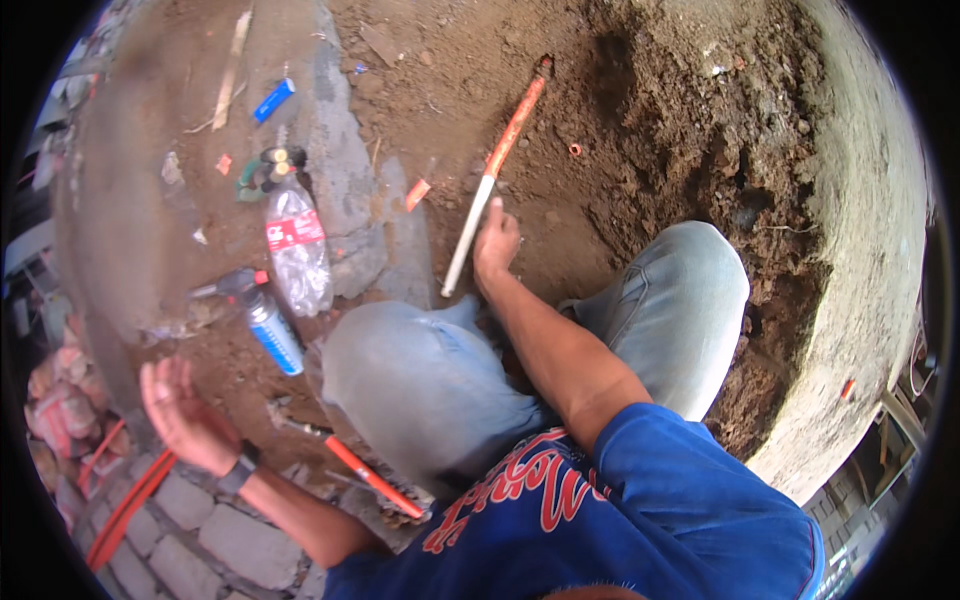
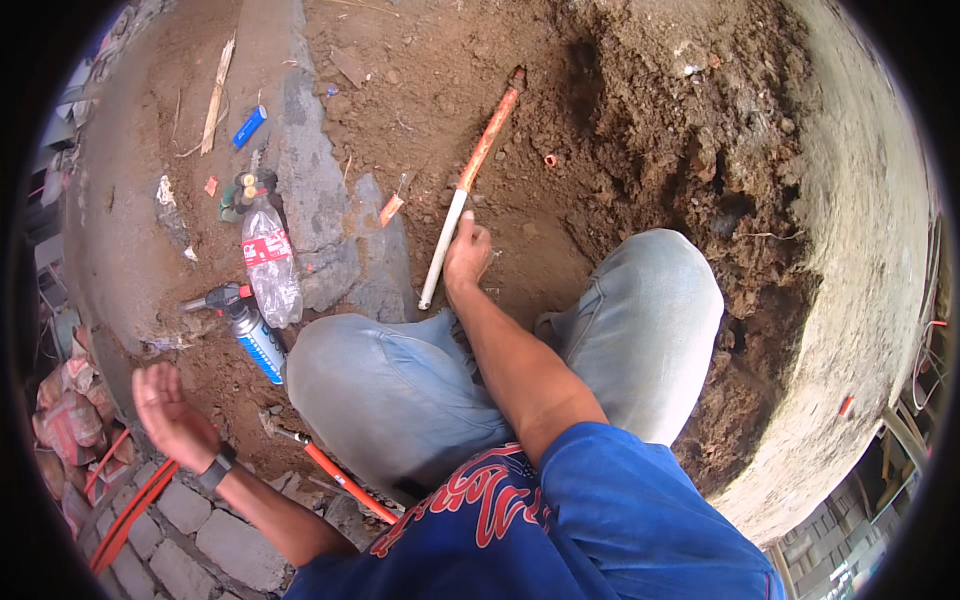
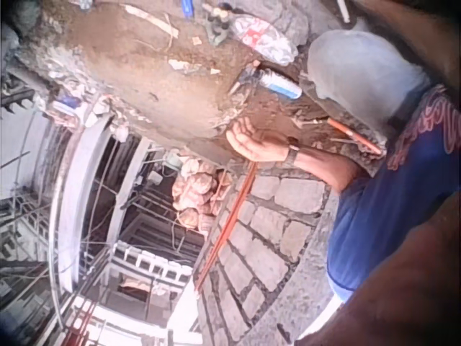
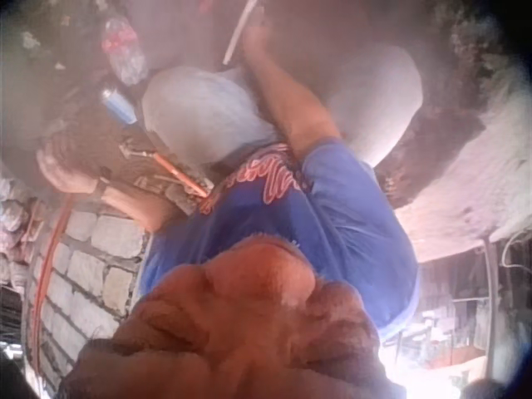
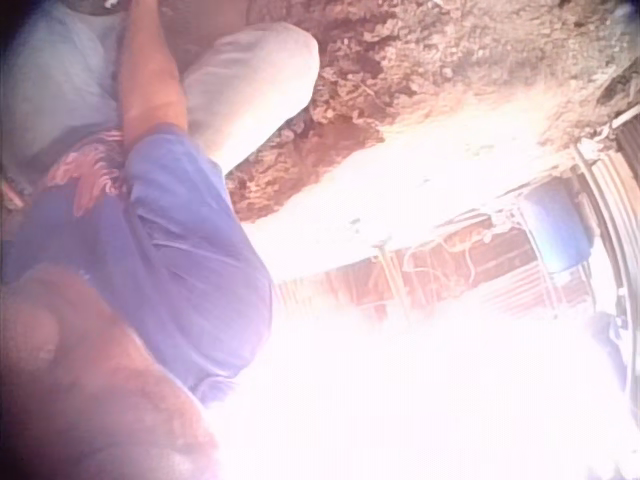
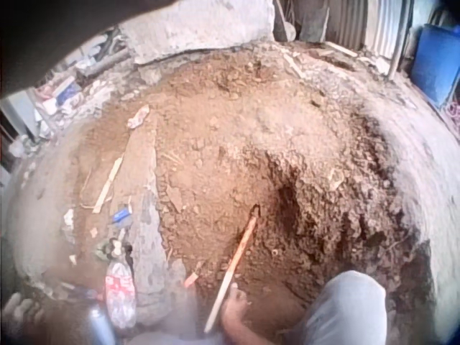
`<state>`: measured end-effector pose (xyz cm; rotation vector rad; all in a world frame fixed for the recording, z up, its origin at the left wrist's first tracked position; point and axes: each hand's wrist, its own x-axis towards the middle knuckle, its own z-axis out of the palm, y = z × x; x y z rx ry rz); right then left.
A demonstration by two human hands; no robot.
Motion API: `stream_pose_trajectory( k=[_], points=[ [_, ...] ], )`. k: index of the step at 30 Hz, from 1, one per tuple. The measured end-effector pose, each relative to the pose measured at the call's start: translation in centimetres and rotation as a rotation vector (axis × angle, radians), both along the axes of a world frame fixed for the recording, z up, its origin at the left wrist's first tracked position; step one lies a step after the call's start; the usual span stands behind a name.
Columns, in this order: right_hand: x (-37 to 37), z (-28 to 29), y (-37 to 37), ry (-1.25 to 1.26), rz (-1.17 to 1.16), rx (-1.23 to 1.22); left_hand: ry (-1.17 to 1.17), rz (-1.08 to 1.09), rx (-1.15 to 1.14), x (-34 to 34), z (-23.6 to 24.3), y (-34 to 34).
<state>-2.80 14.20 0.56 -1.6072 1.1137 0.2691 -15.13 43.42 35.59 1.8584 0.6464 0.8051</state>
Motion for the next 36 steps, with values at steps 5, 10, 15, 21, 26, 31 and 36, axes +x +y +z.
stream_pose_trajectory(
  k=[5,10,15,21,26,31,36],
  points=[
    [10.8,4.2,-3.9,-0.357,0.335,-0.547,0.0,-0.854,-0.347,10.9,3.1,-11.0],
    [21.2,10.7,-8.2,-0.369,1.721,-0.62,0.384,-0.744,-0.637,18.2,-10.9,-18.9],
    [23.6,6.3,-9.1,-0.412,2.345,-0.978,0.885,-0.619,0.047,15.6,-26.0,-20.2],
    [23.5,5.4,-11.9,-0.538,2.363,-0.97,0.88,-0.742,0.332,12.8,-31.7,-22.6],
    [22.2,4.8,-13.6,-0.824,2.163,-0.902,0.846,-0.766,-0.132,11.6,-34.3,-23.1],
    [21.6,3.1,-15.2,-1.046,2.012,-0.859,0.642,-0.714,-0.267,10.3,-34.7,-23.3],
    [21.1,2.9,-14.7,-1.078,1.92,-0.777,0.791,-0.761,-0.274,11.4,-34.3,-22.4]
  ],
)
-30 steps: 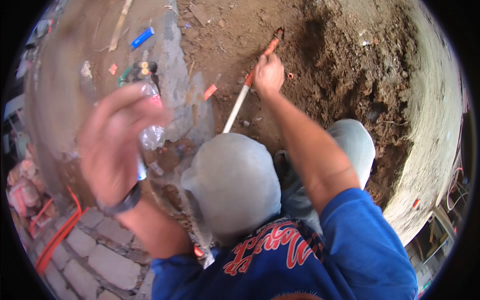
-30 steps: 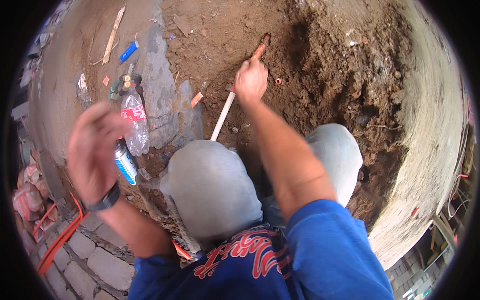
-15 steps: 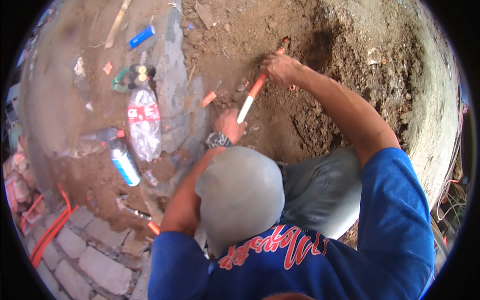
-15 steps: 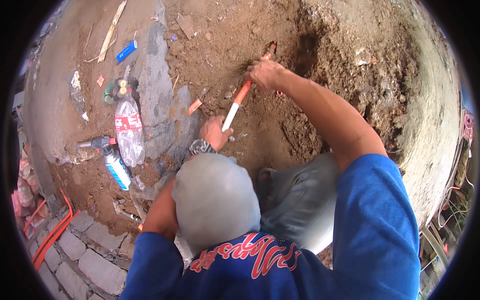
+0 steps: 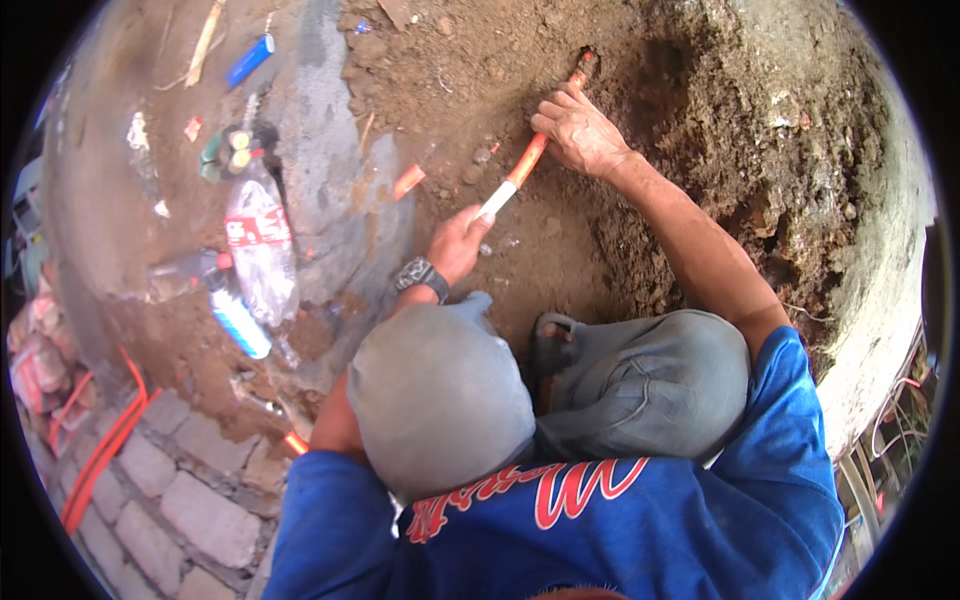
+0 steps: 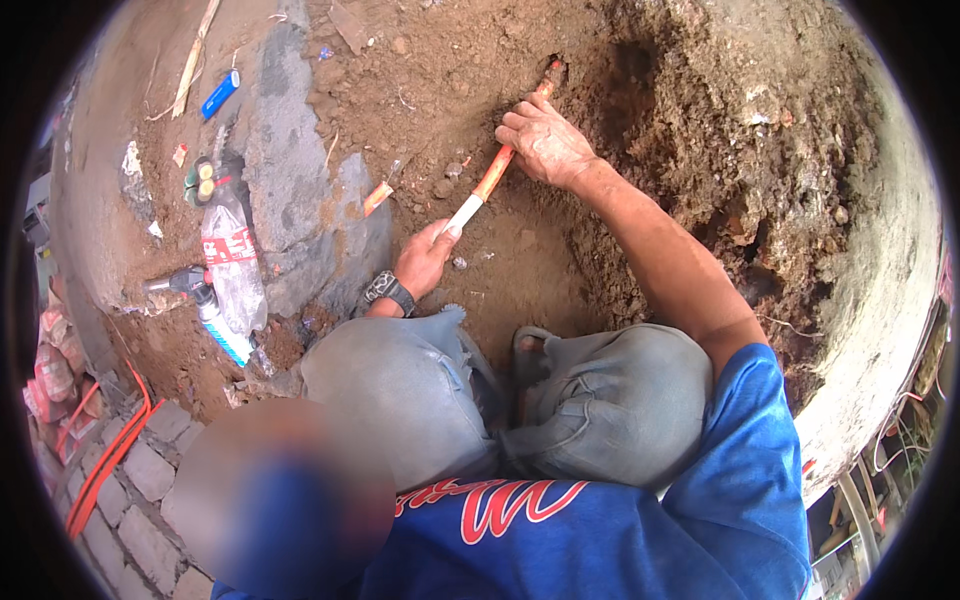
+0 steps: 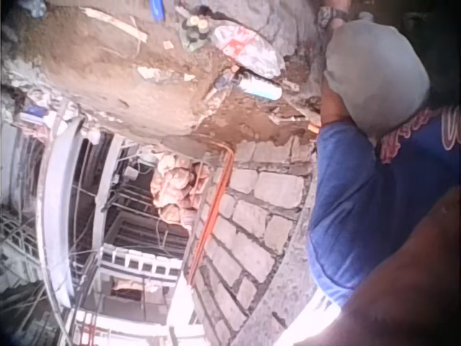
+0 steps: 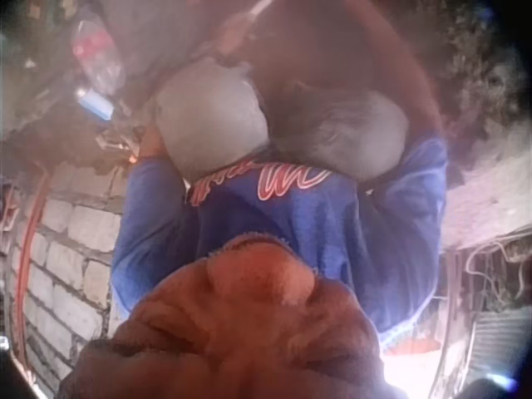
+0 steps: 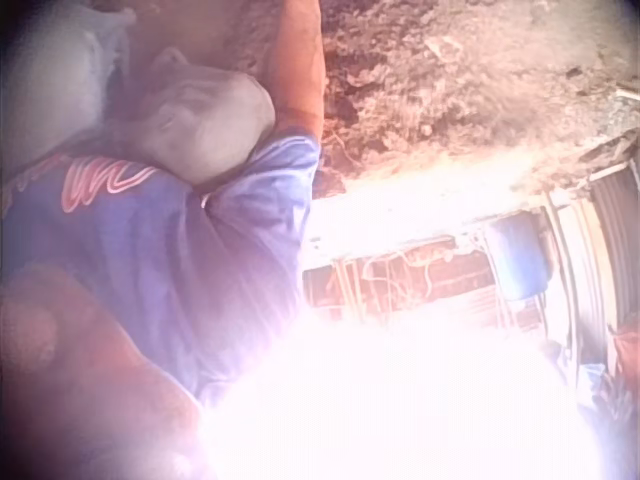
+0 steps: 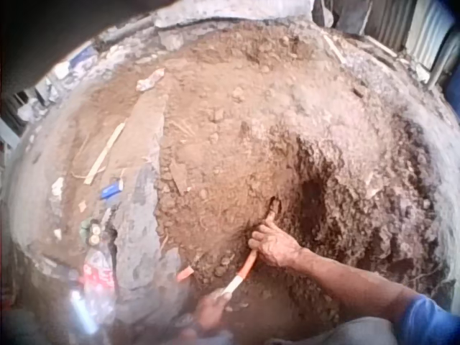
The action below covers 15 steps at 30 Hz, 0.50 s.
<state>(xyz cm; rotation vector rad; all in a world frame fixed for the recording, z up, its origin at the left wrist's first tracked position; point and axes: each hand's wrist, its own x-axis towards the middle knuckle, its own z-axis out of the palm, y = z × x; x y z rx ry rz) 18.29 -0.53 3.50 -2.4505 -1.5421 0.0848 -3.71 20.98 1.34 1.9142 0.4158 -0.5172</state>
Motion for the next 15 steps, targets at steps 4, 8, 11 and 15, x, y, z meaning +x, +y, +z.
stream_pose_trajectory(
  k=[4,8,11,15],
  points=[
    [-0.2,0.3,0.2,-0.021,-0.041,-0.009,0.041,0.021,0.01,0.2,0.3,-0.3],
    [-0.5,0.0,0.2,-0.01,-0.052,0.039,-0.101,0.005,0.171,-0.4,-0.4,-0.8],
    [0.0,0.4,0.1,0.016,-0.027,0.009,-0.087,-0.055,0.336,-0.3,0.3,-1.3],
    [0.1,0.6,0.7,0.027,-0.035,-0.049,-0.11,0.032,0.267,-0.6,-0.1,-1.5]
  ],
)
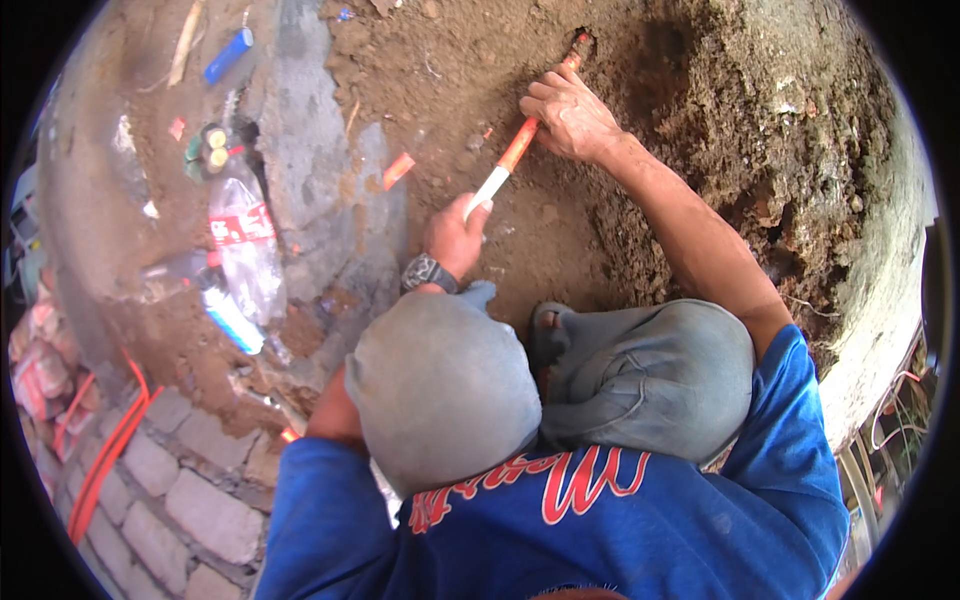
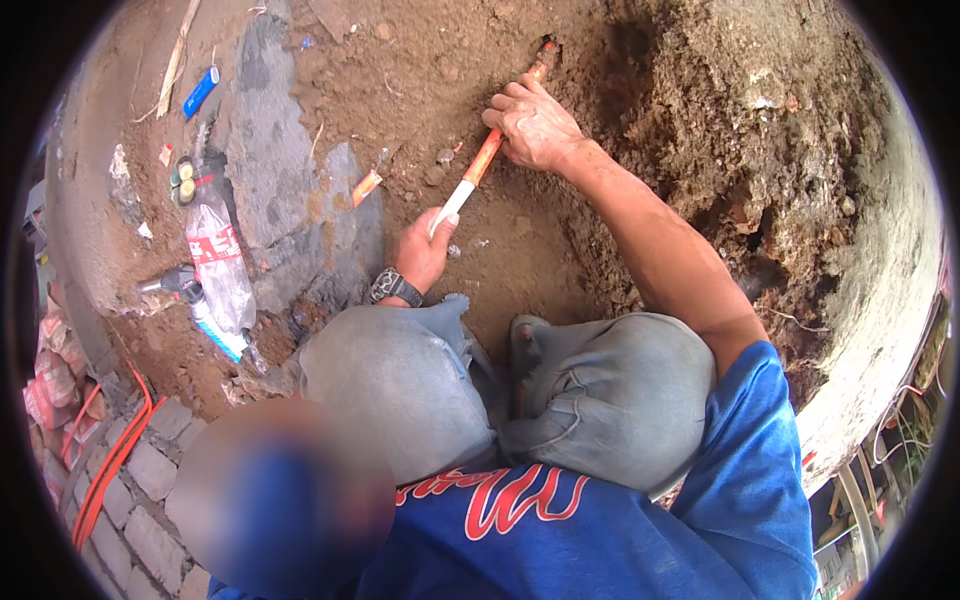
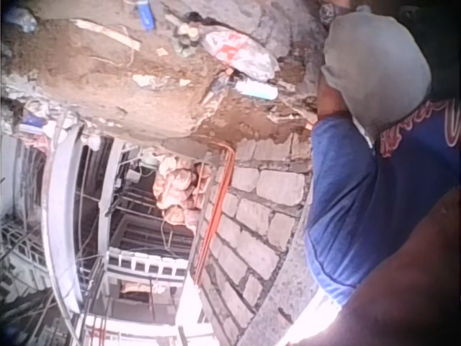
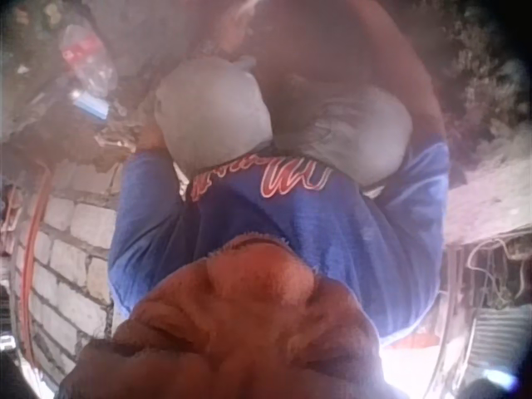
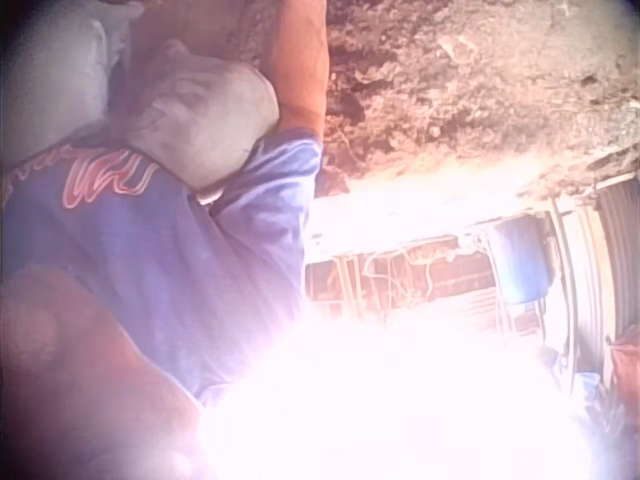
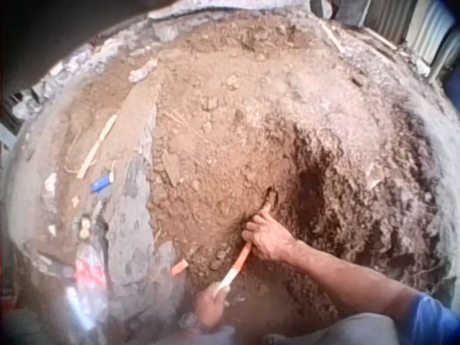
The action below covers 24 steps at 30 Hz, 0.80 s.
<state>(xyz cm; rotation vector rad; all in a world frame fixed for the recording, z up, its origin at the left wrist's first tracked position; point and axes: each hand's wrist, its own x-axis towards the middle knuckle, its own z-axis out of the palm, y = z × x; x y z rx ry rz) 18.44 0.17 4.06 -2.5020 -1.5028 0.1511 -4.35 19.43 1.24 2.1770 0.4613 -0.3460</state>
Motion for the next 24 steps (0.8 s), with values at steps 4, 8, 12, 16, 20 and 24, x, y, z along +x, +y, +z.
stream_pose_trajectory(
  k=[4,8,12,16,20,24],
  points=[
    [0.0,0.7,-0.2,0.016,0.014,-0.078,0.063,0.055,-0.072,0.4,-0.3,0.0],
    [0.3,2.0,0.8,0.043,0.072,-0.262,0.058,0.086,-0.102,-0.1,-0.8,-0.6],
    [0.2,1.7,0.7,0.13,0.054,-0.279,0.067,0.101,-0.155,0.3,-0.2,-1.2],
    [0.3,2.1,1.0,0.188,0.042,-0.288,0.082,0.103,-0.15,0.1,-0.9,-1.1],
    [0.3,2.1,1.2,0.232,0.036,-0.25,0.189,0.196,-0.433,0.2,-1.8,-0.5],
    [0.3,2.1,0.9,0.228,0.03,-0.279,0.198,0.203,-0.443,0.9,-0.4,-0.9]
  ],
)
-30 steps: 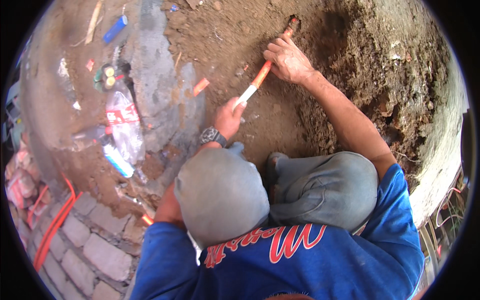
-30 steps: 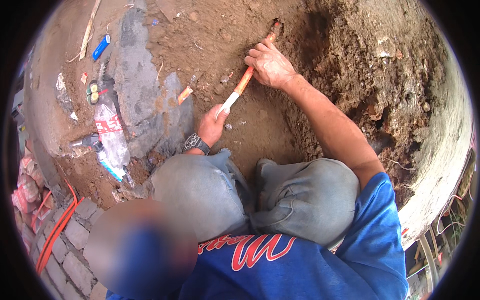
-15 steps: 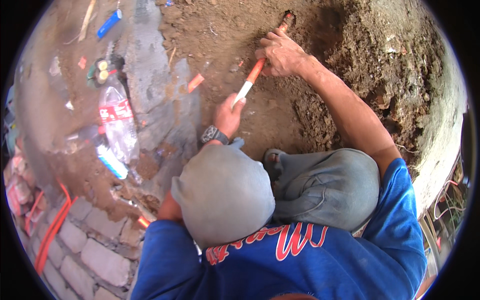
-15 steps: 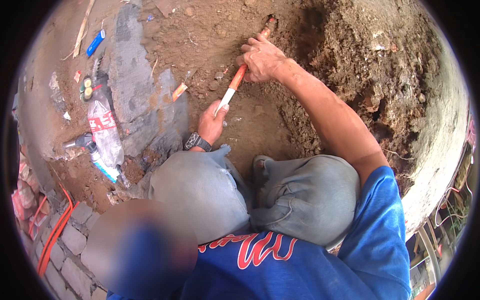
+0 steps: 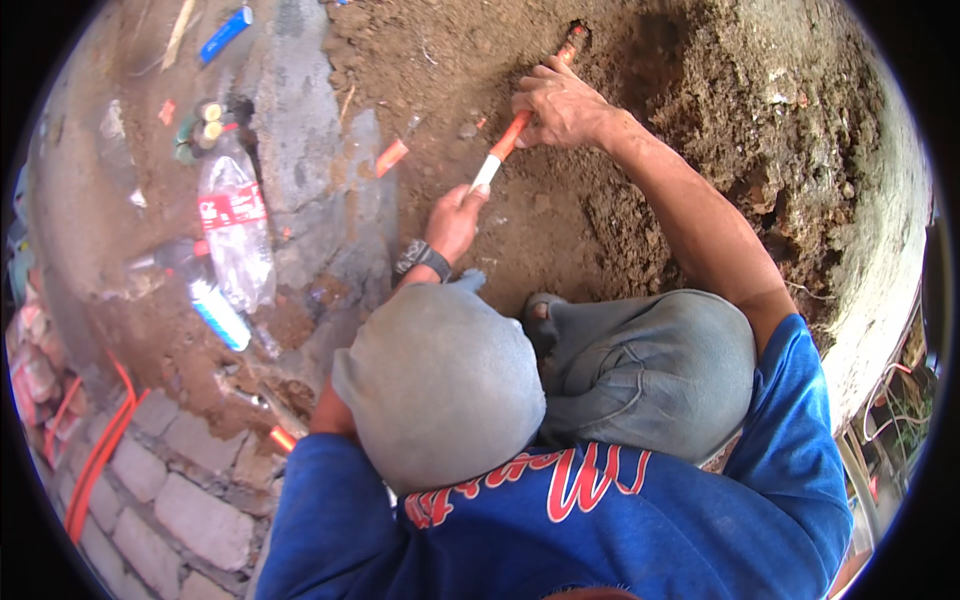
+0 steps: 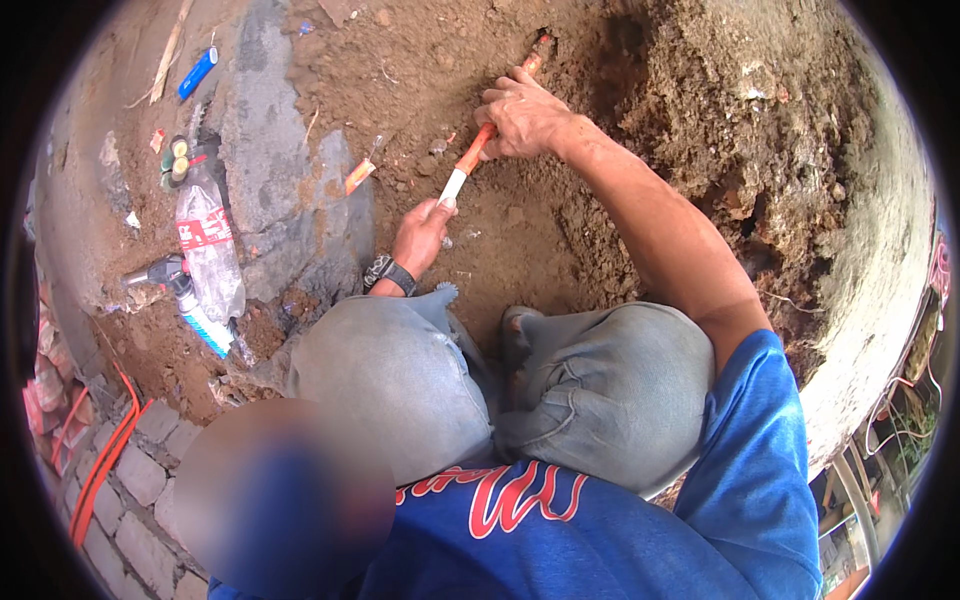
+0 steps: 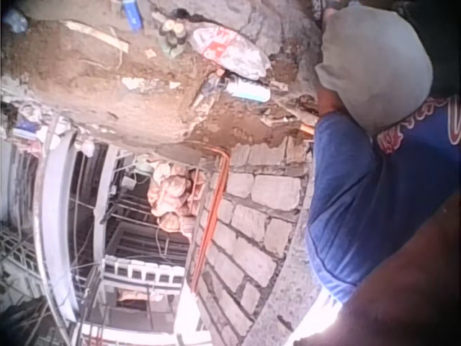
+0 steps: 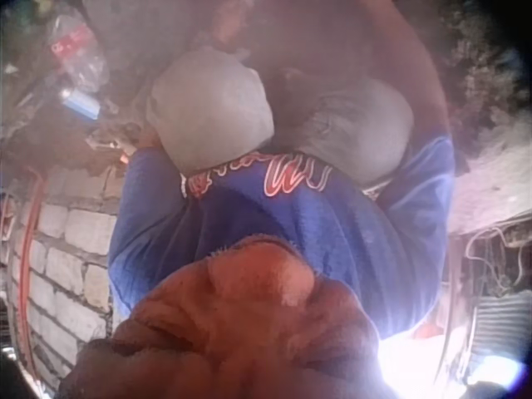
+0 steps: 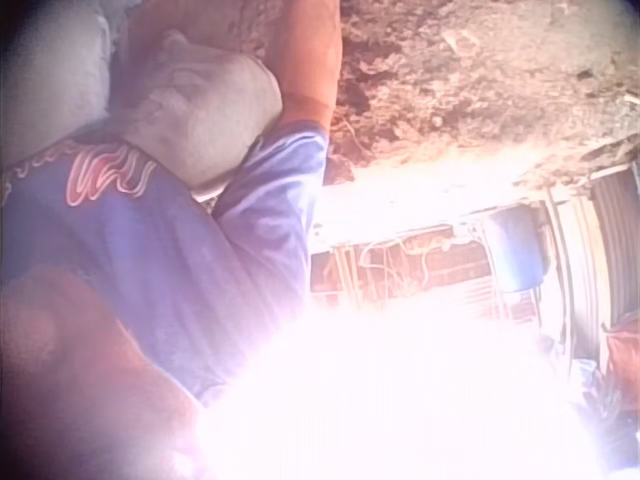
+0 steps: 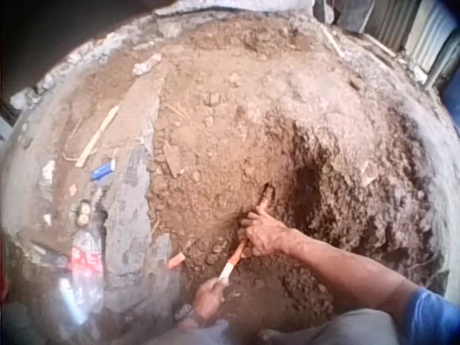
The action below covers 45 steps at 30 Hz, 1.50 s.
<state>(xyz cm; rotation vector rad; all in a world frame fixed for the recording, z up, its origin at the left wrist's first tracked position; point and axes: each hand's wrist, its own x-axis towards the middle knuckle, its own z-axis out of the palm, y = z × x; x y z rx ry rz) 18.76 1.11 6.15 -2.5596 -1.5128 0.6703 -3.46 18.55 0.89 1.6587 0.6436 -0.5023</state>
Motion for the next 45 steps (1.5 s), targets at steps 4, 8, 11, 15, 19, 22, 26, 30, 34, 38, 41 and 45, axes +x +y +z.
stream_pose_trajectory(
  k=[4,8,11,15,19,22,26,30,34,38,41,45],
  points=[
    [-0.2,-0.4,0.3,-0.016,-0.006,0.033,-0.018,-0.028,0.043,-0.1,-1.2,0.3],
    [-0.2,-0.6,-0.1,-0.024,0.01,0.035,-0.016,-0.066,0.104,0.3,-0.7,0.1],
    [-0.1,-0.5,-0.1,-0.016,0.006,0.06,-0.029,-0.06,0.126,0.3,-0.5,0.3],
    [-0.3,-0.5,-0.1,0.013,-0.028,0.061,-0.034,-0.112,0.266,0.7,0.9,0.3],
    [-0.2,-0.5,-0.1,0.009,-0.028,0.074,-0.096,-0.149,0.422,0.4,1.2,0.1],
    [-0.3,-0.8,0.0,0.009,-0.023,0.086,-0.106,-0.179,0.451,0.4,1.5,0.0],
    [-0.3,-0.7,-0.1,0.026,-0.029,0.054,-0.069,-0.217,0.428,0.8,2.0,0.0],
    [-0.5,-1.0,-0.2,-0.008,-0.037,0.088,-0.128,-0.175,0.268,0.4,0.1,0.5],
    [-0.4,-1.2,-0.1,-0.019,-0.035,0.123,-0.009,-0.085,-0.084,0.4,-1.1,1.3],
    [-0.4,-0.9,-0.1,0.012,-0.034,0.086,0.204,0.001,-0.294,1.5,1.3,1.1],
    [-0.4,-1.0,-0.2,0.008,-0.033,0.089,0.295,0.06,-0.378,1.6,2.2,0.7],
    [-0.5,-0.8,0.1,0.008,-0.047,0.058,0.245,0.056,-0.294,1.5,1.9,0.7]
  ],
)
